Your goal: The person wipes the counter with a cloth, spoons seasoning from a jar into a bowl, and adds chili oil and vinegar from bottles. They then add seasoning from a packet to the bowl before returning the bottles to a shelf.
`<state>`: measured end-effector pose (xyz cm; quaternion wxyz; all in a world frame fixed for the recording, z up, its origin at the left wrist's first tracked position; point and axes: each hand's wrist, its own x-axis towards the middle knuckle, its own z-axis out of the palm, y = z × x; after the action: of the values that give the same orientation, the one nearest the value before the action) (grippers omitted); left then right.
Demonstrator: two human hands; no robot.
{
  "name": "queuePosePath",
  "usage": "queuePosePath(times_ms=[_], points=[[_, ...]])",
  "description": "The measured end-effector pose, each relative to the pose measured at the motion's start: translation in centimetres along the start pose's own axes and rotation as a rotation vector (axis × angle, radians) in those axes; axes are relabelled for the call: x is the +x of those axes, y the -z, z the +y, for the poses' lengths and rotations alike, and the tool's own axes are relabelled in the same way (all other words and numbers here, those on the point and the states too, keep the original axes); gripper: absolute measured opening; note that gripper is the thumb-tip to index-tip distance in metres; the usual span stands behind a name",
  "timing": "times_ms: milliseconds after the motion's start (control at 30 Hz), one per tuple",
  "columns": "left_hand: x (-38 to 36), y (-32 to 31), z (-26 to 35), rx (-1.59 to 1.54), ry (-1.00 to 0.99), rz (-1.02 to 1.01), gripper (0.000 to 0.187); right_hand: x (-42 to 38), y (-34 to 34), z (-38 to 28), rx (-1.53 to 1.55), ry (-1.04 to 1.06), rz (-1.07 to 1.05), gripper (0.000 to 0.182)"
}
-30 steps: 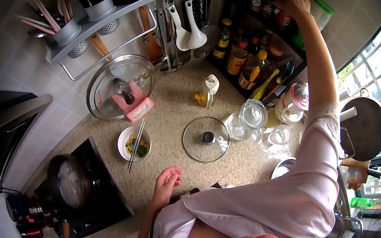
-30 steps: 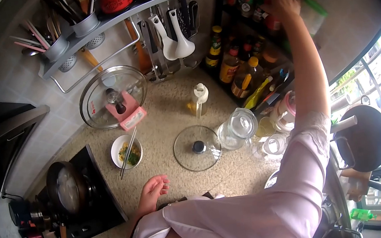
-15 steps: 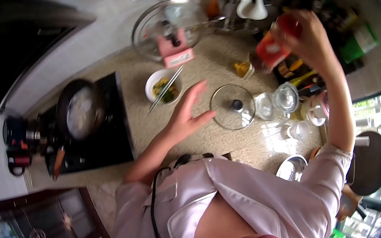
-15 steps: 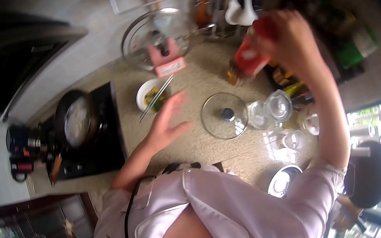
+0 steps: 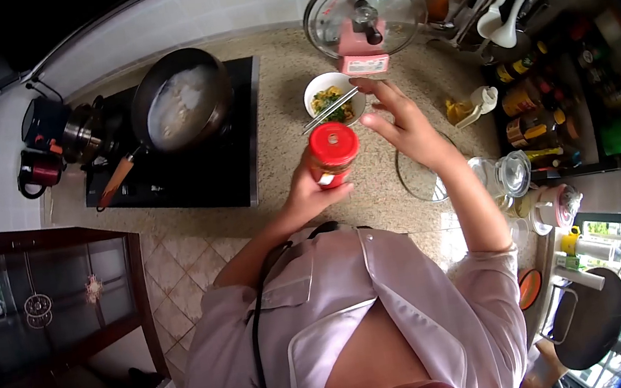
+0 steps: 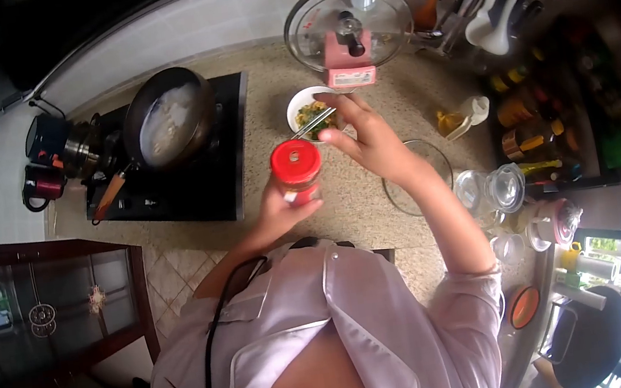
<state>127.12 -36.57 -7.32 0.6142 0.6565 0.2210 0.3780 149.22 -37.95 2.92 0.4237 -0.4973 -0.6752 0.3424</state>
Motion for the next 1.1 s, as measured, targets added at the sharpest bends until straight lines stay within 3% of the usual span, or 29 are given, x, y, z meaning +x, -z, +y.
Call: queuePosePath(times_ms=[67,133,200,300,400,433,467,567,667,700,800,833,967,1033,1100], points=[[-2.0,2.3,0.2,0.069,0.102,0.060,0.068,0.5,-3.2,6.8,-0.547,-0.053,0.097,0.065],[-3.6,4.0,-0.1,0.060,0.155,0.152,0.068,0.8,-6.8,10.5,-0.870,-0.024,0.058,0.073],[-4.8,5.3,-0.6,0.075,0.116,0.178,0.066,1.6,-9.1,12.4,-0.836,-0.057,0.014,0.080],[-6.2,6.4,-0.5,0.056,0.183,0.195,0.064,3.2,-11.2,14.3,-1.100,-0.093,-0.080,0.085],[-6.9,6.3,0.0,0.060,0.204,0.229,0.063,4.2,-12.1,16.9,-1.171,-0.066,-0.086,0.088],[-7.1,6.2,0.0,0.053,0.242,0.246,0.063,4.4,-12.3,17.0,-1.137,-0.098,-0.119,0.073],[-7.3,6.2,0.1,0.053,0.237,0.244,0.063,4.5,-12.4,17.3,-1.141,-0.097,-0.115,0.073],[-7.2,6.3,-0.2,0.027,0.281,0.241,0.064,4.5,-12.5,19.2,-1.064,0.124,-0.094,0.039],[-7.1,6.8,-1.4,0.033,0.270,0.219,0.064,4.4,-12.1,19.6,-1.057,0.201,-0.179,0.037],[-7.0,6.9,-1.3,0.033,0.275,0.216,0.064,4.5,-11.8,17.9,-1.075,0.342,-0.097,0.031],[-5.9,7.2,-0.3,0.056,0.257,0.203,0.063,4.1,-11.5,16.9,-0.920,0.352,-0.150,0.023],[-5.5,7.1,0.3,0.064,0.222,0.189,0.062,4.3,-11.2,14.6,-0.875,0.545,0.040,0.020],[-4.4,7.0,0.5,0.083,0.136,0.152,0.063,3.3,-10.0,11.5,-0.949,0.442,0.050,0.011],[-4.0,7.3,0.5,0.055,0.212,0.051,0.066,2.4,-9.4,10.3,-0.903,0.200,0.028,0.026],[-3.8,6.9,0.7,-0.031,0.219,0.076,0.061,1.2,-9.5,11.0,-0.896,0.113,0.008,0.036]])
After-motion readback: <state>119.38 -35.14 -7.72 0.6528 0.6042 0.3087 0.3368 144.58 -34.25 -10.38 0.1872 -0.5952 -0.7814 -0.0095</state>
